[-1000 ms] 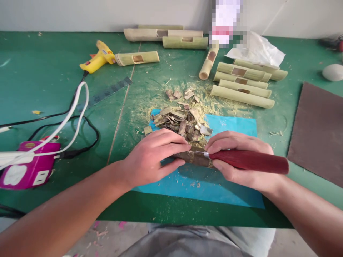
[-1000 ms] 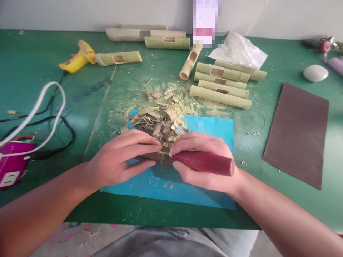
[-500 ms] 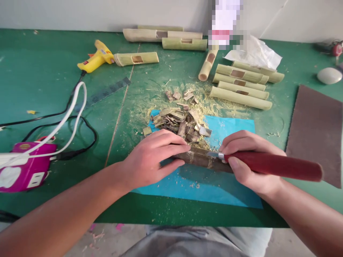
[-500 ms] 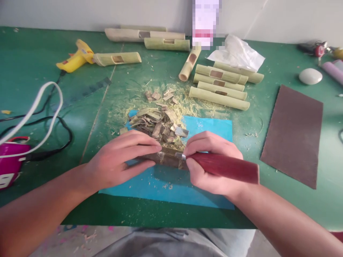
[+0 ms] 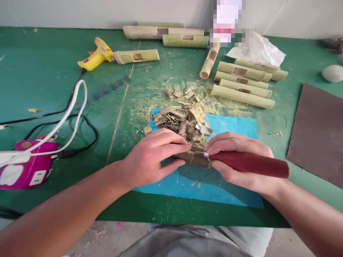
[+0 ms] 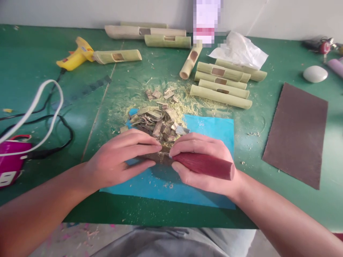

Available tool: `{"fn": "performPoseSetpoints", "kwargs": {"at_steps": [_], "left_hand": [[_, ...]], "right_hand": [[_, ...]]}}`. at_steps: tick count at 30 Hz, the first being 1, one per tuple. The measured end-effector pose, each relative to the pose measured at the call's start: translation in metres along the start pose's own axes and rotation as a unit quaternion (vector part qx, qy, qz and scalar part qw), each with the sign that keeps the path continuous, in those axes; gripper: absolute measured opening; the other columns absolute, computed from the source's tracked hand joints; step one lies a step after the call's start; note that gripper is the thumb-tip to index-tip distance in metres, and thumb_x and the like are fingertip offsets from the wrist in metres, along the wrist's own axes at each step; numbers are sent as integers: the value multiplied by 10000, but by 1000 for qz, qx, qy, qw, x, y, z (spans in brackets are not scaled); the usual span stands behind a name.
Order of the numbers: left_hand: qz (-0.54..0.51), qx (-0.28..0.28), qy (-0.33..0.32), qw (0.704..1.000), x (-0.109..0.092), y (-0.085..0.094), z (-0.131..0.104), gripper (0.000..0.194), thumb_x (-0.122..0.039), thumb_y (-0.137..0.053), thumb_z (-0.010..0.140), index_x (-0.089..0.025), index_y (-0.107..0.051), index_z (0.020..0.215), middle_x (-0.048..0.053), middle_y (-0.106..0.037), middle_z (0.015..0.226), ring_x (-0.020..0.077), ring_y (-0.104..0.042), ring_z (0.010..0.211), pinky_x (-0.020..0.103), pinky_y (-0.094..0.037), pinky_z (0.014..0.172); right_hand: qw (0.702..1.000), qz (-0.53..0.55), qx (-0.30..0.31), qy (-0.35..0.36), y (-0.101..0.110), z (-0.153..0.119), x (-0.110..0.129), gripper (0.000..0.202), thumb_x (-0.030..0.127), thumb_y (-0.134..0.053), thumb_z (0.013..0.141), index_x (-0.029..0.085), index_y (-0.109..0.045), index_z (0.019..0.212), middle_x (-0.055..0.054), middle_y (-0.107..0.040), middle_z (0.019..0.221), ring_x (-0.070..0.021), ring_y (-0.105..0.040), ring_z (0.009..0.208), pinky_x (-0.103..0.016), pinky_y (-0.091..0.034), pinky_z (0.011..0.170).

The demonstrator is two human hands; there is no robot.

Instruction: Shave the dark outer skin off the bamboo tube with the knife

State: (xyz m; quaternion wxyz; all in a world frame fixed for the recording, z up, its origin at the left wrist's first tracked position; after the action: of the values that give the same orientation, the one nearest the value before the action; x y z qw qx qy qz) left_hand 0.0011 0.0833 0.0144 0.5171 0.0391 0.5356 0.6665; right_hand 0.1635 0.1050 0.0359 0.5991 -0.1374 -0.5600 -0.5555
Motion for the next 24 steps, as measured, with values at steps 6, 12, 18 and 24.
{"fn": "performPoseSetpoints", "kwargs": {"at_steps": [6, 12, 18, 24], "left_hand": [[-3, 17, 5, 1000, 1, 0, 0, 193, -171, -693, 957, -145, -710, 1148, 108, -752, 1107, 218, -702, 1028, 357, -575, 909], [9, 13, 1, 1000, -1, 1, 2, 195, -183, -690, 958, -152, -707, 1150, 103, -756, 1097, 219, -705, 1003, 359, -582, 899], [7, 5, -2, 1000, -1, 2, 3, 187, -189, -692, 958, -152, -711, 1140, 99, -756, 1085, 214, -704, 994, 360, -585, 902], [4, 4, 1, 1000, 2, -1, 0, 208, -197, -690, 960, -168, -705, 1165, 103, -755, 1105, 221, -705, 1021, 372, -584, 913]], "right_hand": [[997, -39, -70, 3, 12, -6, 0, 166, 100, -663, 796, 259, -676, 842, 14, -728, 797, -141, -719, 727, -262, -612, 707], [999, -21, -41, 20, 7, -5, 4, 151, 155, -747, 836, 246, -720, 954, -17, -784, 920, -157, -761, 832, -277, -643, 837], [1000, 0, -11, 8, 1, -2, 1, 150, 157, -754, 843, 249, -736, 959, -17, -796, 916, -169, -768, 841, -294, -654, 826], [1000, -4, -10, 16, -1, 0, 3, 168, 128, -739, 824, 243, -732, 946, -18, -779, 913, -156, -757, 833, -281, -647, 825]]}}
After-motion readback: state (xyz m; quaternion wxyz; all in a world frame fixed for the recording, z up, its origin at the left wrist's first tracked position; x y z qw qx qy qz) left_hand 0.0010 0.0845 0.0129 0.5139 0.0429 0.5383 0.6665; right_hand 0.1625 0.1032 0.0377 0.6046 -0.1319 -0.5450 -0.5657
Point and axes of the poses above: each hand's wrist, its own z-axis towards the middle knuckle, its own y-axis out of the back of the hand, x = y × z, the point moved 9 cm from there along z, towards the middle knuckle
